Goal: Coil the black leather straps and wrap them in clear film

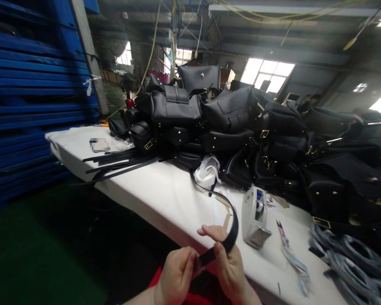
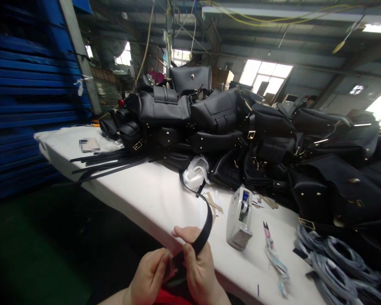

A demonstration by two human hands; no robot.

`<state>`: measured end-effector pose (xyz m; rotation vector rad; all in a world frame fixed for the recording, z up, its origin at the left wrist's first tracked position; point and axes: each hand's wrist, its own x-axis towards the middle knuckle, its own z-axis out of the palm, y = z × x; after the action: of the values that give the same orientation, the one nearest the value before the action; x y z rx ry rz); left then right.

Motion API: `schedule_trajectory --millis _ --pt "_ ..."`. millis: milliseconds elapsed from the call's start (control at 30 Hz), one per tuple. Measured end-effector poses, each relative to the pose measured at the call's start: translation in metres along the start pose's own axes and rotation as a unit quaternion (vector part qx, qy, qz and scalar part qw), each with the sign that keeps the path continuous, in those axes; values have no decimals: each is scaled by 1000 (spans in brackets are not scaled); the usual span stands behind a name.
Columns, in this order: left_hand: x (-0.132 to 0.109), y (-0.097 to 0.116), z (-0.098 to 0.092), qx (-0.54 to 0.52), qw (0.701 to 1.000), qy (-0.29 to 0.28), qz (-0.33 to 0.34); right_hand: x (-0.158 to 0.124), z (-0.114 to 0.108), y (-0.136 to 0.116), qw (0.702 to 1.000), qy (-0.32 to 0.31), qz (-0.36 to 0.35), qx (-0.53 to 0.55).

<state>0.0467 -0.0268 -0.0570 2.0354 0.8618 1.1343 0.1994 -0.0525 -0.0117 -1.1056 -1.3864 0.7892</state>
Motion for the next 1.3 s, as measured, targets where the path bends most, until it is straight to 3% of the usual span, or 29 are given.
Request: schedule_trajectory --millis 67,133,233,333,400,500,700,800,867,967,1067,1167,1300 --pt "8 5 -1 14 999 49 9 -1 15 16 999 -26 26 -1" --pt "14 5 0 23 997 69 8 1 21 23 994 -57 73 64" --pt "14 1 2 22 999 27 -12 11 10 12 969 -44 98 221" --pt "4 -5 3 19 999 -26 -25 18 -15 -15 955 3 39 295" --pt "-3 -8 2 20 998 -52 -20 18 -27 -33 959 11 6 282" --pt "-8 -6 -1 17 998 -62 -18 13 -30 -46 979 -2 11 202" --pt "5 6 -7 0 999 -18 -29 2 3 -15 1000 -8 -27 8" --pt "10 9 -7 19 999 33 -1 -3 18 3 998 -66 11 9" --pt "11 8 -6 32 999 37 3 -1 16 7 994 -82 51 41" --pt "6 0 -5 25 999 -18 -14 9 -4 3 983 -33 73 163" --pt "-1 -8 -3 20 997 -64 -33 18 -25 -6 965 37 28 257" --pt "-4 -10 -2 13 996 -77 -52 16 -27 -10 976 47 26 211" --pt "1 -4 -6 -8 998 -34 -61 2 0 1 996 8 64 67"
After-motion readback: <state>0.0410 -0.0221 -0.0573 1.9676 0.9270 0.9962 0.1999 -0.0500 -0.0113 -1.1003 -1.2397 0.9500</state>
